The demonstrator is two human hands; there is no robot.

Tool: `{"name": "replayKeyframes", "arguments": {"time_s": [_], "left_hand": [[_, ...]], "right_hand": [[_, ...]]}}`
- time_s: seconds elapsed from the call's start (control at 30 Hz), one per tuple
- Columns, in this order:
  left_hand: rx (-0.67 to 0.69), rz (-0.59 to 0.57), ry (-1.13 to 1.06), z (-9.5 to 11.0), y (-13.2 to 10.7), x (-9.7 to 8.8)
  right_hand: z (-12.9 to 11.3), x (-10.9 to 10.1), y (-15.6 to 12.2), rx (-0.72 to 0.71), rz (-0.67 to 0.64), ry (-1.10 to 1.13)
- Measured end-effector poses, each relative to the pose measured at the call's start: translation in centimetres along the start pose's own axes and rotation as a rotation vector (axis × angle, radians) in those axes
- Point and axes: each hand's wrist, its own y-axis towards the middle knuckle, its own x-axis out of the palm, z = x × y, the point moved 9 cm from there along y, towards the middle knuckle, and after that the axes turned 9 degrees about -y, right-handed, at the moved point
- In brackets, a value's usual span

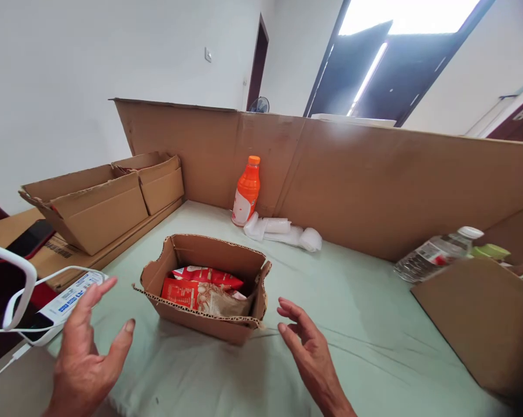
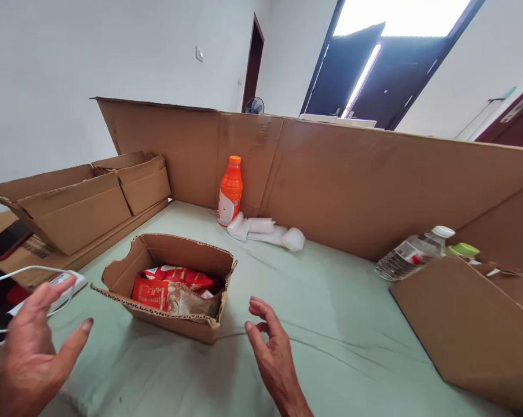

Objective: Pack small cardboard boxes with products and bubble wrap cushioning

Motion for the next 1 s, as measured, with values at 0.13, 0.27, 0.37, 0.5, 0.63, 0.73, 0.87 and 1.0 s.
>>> {"name": "replayKeyframes", "arguments": {"time_s": [0.13, 0.27, 0.37, 0.5, 0.63, 0.73, 0.87, 1.0], "left_hand": [[-0.280, -0.197, -0.222, -6.2, -0.5, 3.9], [-0.456, -0.331, -0.472, -8.6, -0.6, 7.8], [-0.497, -0.357, -0.491, -8.6, -1.1, 9.3], [-0.490, -0.389, -0.488, -7.5, -0.7, 12.5], [-0.448, -0.451, -0.530, -5.2, 1.1, 18.5], [-0.400, -0.459, -0.559, -4.0, 2.0, 22.2], [-0.379, -0.399, -0.531, -4.9, 1.6, 23.6], [-0.415, -0.354, -0.463, -6.9, 0.7, 23.0]], "right_hand": [[0.0, 3.5, -2.2, 0.017, -0.166, 0.016], [-0.4, 6.4, -4.1, -0.065, -0.264, 0.017], [-1.2, 7.2, -4.8, -0.151, -0.286, -0.001], [-1.3, 5.9, -2.8, -0.132, -0.213, -0.044], [-1.2, 3.0, 1.5, -0.132, -0.068, -0.046], [-0.2, 1.7, 3.8, -0.139, 0.005, 0.015], [2.8, 1.1, 5.0, -0.105, -0.063, 0.007], [5.5, -4.3, 8.2, -0.137, 0.072, -0.354]]}}
